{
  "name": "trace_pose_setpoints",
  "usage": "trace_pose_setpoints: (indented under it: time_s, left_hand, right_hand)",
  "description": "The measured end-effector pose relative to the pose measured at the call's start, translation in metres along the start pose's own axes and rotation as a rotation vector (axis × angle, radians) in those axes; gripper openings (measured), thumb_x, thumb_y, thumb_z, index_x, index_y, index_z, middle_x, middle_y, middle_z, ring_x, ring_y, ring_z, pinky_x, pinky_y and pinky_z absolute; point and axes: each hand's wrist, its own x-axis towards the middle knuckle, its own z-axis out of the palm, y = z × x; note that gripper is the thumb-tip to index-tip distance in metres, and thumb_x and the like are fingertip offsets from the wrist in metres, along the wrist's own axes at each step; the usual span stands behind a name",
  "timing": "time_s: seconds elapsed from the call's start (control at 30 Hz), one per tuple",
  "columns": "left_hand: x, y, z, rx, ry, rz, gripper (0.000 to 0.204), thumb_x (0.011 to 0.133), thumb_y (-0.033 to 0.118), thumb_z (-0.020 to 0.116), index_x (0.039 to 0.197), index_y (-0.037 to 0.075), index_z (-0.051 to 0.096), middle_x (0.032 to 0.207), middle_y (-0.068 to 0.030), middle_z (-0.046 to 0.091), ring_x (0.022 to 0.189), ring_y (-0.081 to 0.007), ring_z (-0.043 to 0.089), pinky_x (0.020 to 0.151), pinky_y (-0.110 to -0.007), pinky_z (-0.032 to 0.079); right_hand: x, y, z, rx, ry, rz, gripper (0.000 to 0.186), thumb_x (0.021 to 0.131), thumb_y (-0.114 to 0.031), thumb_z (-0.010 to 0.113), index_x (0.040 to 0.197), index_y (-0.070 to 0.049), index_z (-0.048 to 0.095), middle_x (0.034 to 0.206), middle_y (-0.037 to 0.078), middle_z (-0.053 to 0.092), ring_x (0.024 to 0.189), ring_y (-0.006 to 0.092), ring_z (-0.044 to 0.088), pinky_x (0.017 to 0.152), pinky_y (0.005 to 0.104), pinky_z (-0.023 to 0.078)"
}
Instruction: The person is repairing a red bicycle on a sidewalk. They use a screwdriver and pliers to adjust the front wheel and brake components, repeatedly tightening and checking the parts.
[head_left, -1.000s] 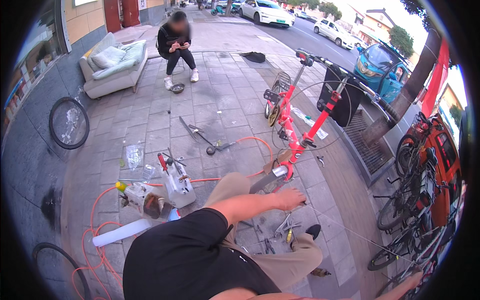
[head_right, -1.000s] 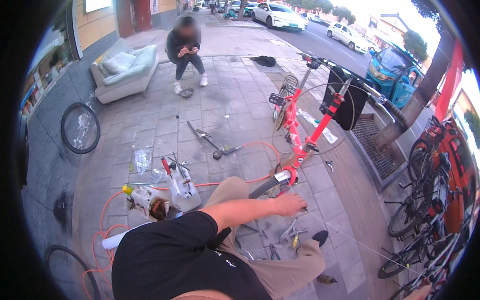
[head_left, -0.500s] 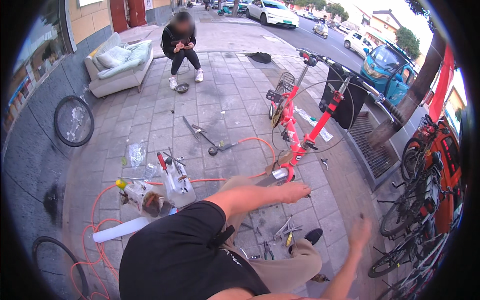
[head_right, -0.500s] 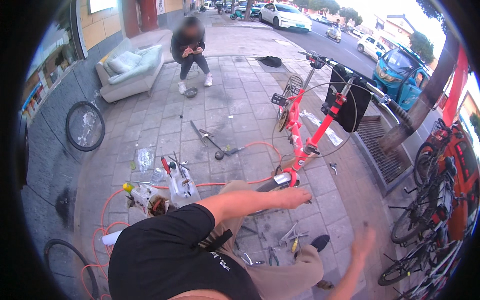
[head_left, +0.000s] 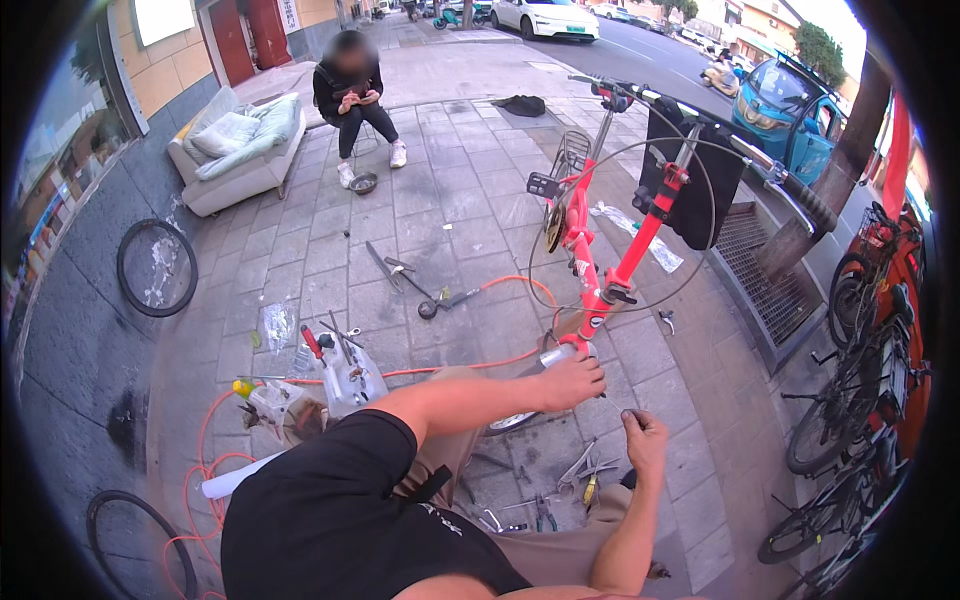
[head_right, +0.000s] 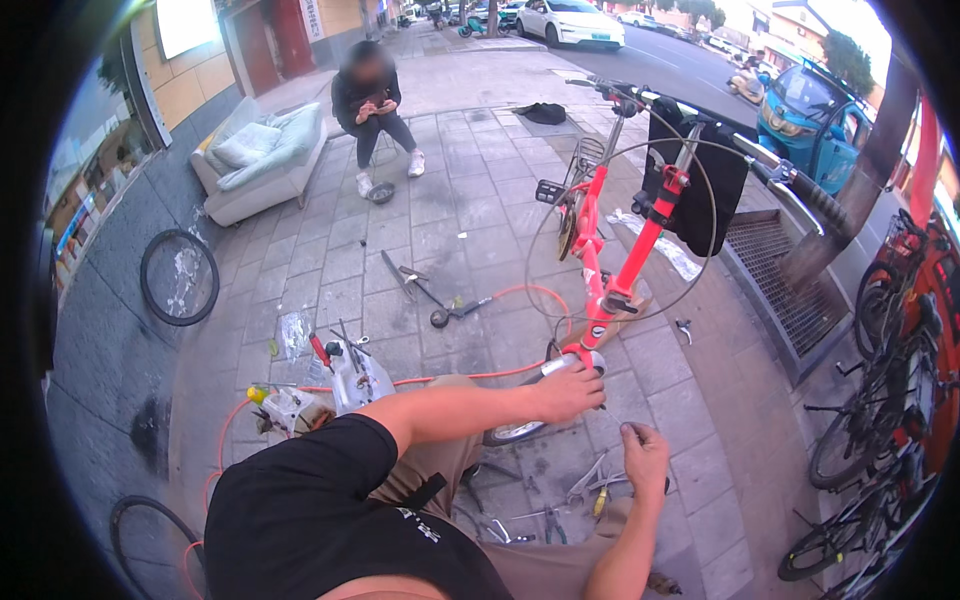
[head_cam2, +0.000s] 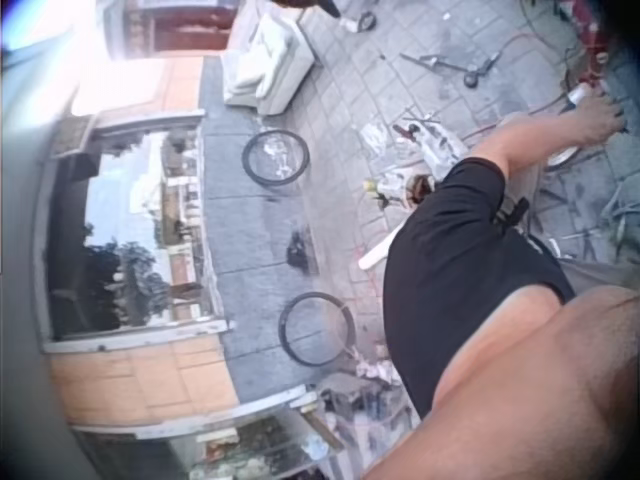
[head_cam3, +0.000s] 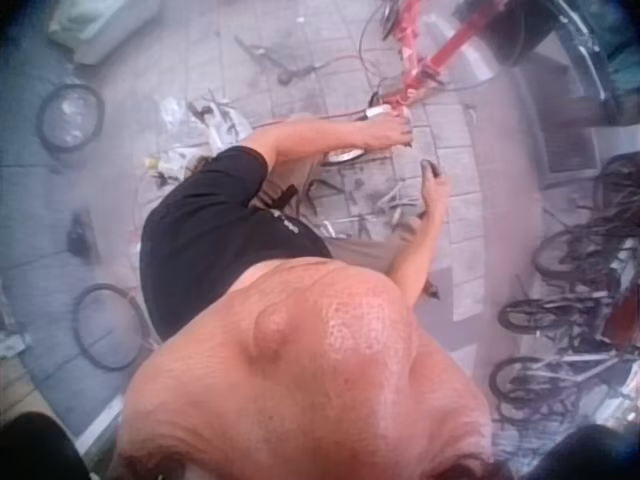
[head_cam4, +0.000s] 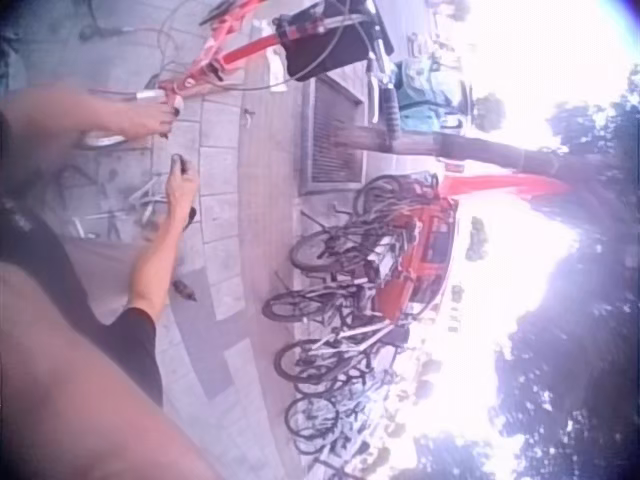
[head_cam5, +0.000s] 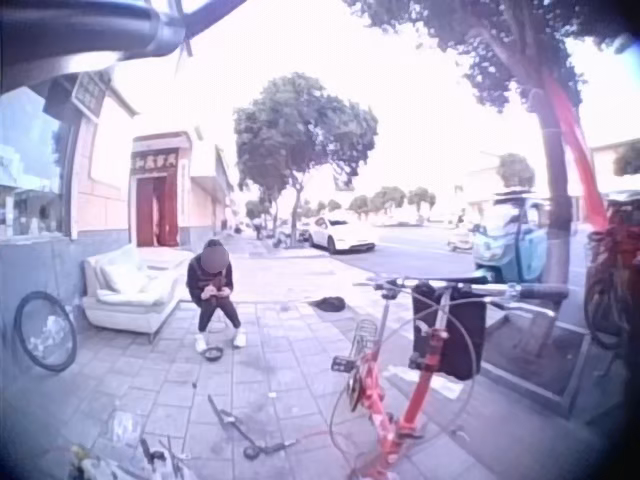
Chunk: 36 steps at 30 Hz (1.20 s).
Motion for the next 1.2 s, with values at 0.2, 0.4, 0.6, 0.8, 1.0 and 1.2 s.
trace_pose_setpoints:
  time_s: [0.2, 0.4, 0.6, 0.8, 1.0, 1.2]
  left_hand:
    - [-0.010, -0.030, 0.023, 0.047, -0.053, -0.093, 0.016, 0.088, 0.022, 0.063, 0.099, 0.012, 0.070, 0.102, -0.0036, 0.066, 0.106, -0.0219, 0.063, 0.090, -0.041, 0.047]
    - [-0.013, -0.023, 0.025, -0.079, -0.206, -0.102, 0.023, 0.088, 0.021, 0.064, 0.108, 0.010, 0.069, 0.109, -0.0063, 0.065, 0.113, -0.0240, 0.063, 0.092, -0.040, 0.049]
    - [-0.025, -0.027, 0.039, -0.018, -0.109, -0.130, 0.023, 0.087, 0.021, 0.067, 0.108, 0.013, 0.070, 0.108, -0.0043, 0.065, 0.112, -0.0228, 0.063, 0.092, -0.040, 0.049]
    - [-0.033, -0.039, 0.025, -0.053, -0.108, -0.271, 0.023, 0.090, 0.023, 0.065, 0.111, 0.016, 0.071, 0.109, -0.0031, 0.065, 0.114, -0.0228, 0.062, 0.092, -0.041, 0.049]
    - [-0.043, -0.061, 0.045, -0.319, -0.135, -0.592, 0.024, 0.090, 0.015, 0.064, 0.111, 0.005, 0.071, 0.101, -0.0242, 0.070, 0.097, -0.0412, 0.070, 0.084, -0.053, 0.055]
    - [-0.031, 0.006, 0.018, -1.515, -0.069, -1.476, 0.030, 0.106, 0.032, 0.065, 0.116, 0.004, 0.069, 0.091, -0.0049, 0.069, 0.073, -0.0179, 0.068, 0.058, -0.035, 0.049]
  right_hand:
    - [0.023, 0.033, -0.010, -0.296, -0.062, 0.040, 0.032, 0.097, -0.022, 0.072, 0.111, 0.006, 0.076, 0.087, 0.013, 0.077, 0.077, 0.0194, 0.070, 0.075, 0.0360, 0.056]
    - [0.054, 0.007, 0.047, -0.025, -0.295, 0.166, 0.030, 0.098, -0.020, 0.068, 0.106, 0.007, 0.077, 0.082, 0.013, 0.076, 0.070, 0.0181, 0.069, 0.068, 0.0368, 0.055]
    - [0.074, 0.011, 0.081, -0.135, -0.165, 0.030, 0.031, 0.095, -0.021, 0.073, 0.104, 0.008, 0.077, 0.087, 0.015, 0.078, 0.077, 0.0203, 0.070, 0.073, 0.0363, 0.055]
    - [0.070, -0.011, 0.088, -0.126, -0.123, 0.003, 0.034, 0.093, -0.025, 0.075, 0.111, 0.004, 0.079, 0.093, 0.021, 0.079, 0.085, 0.0246, 0.074, 0.081, 0.0374, 0.057]
    - [0.098, 0.049, 0.089, -0.430, -0.158, -0.220, 0.037, 0.094, -0.032, 0.068, 0.109, 0.000, 0.078, 0.100, 0.028, 0.075, 0.097, 0.0431, 0.074, 0.084, 0.0484, 0.057]
    - [0.076, 0.017, 0.083, -0.018, -0.067, 0.029, 0.040, 0.093, -0.028, 0.072, 0.112, 0.007, 0.077, 0.100, 0.023, 0.079, 0.093, 0.0266, 0.076, 0.084, 0.0382, 0.058]
